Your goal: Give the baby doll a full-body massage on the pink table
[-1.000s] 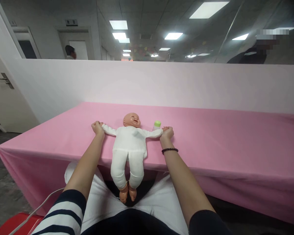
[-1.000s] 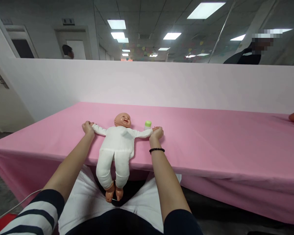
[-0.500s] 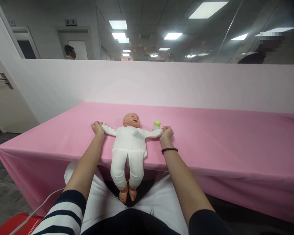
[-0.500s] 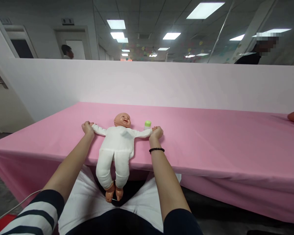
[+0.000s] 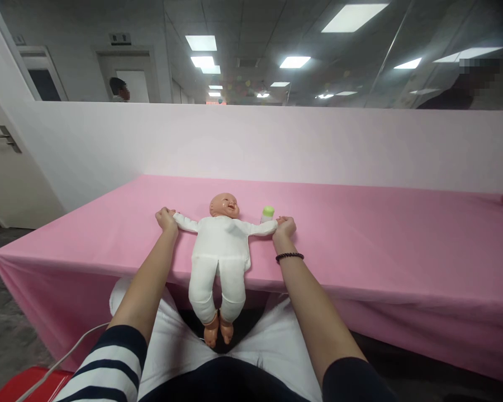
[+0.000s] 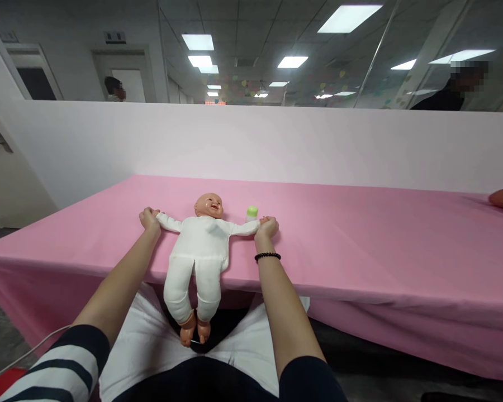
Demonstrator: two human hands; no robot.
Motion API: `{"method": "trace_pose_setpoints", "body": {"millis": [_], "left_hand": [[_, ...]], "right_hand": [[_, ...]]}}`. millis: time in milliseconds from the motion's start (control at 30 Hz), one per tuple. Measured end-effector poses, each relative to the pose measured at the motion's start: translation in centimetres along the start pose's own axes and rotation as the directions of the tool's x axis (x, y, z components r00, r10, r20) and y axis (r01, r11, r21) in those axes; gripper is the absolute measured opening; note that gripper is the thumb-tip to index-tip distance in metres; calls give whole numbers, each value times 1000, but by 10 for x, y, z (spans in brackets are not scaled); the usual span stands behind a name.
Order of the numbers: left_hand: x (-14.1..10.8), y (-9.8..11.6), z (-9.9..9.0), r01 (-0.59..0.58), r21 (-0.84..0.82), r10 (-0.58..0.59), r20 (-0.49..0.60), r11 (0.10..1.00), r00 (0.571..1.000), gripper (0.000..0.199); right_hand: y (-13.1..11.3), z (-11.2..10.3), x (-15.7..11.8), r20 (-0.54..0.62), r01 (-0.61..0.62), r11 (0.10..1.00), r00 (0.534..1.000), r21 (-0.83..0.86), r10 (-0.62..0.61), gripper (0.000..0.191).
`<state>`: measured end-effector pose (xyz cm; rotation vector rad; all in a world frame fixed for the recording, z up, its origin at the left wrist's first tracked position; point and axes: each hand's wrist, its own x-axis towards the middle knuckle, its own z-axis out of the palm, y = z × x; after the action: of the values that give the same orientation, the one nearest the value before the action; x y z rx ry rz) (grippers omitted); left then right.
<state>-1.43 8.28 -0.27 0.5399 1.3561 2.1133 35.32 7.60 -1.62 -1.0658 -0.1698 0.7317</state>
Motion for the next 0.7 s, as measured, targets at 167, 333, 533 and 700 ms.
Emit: {"method": "trace_pose_setpoints", "body": {"millis": [167,333,533,700], "left_hand": [[-1,2,0,38,9,-38,-12,999,999,12],[-2,3,1,30,19,-30,-18,999,999,8],[0,1,2,12,23,-11,-16,1000,1000,9],[2,-1,1,-17,1,17,2,1000,1000,10]], "right_hand": [[-1,0,-3,6,7,1000,1000,20,-7,10],[1,0,-2,-4,14,1000,1000,11,-14,9],[2,0,1,-13,11,1000,1000,-1,-11,10],[2,0,2,-2,7,1000,1000,11,-7,9]]}}
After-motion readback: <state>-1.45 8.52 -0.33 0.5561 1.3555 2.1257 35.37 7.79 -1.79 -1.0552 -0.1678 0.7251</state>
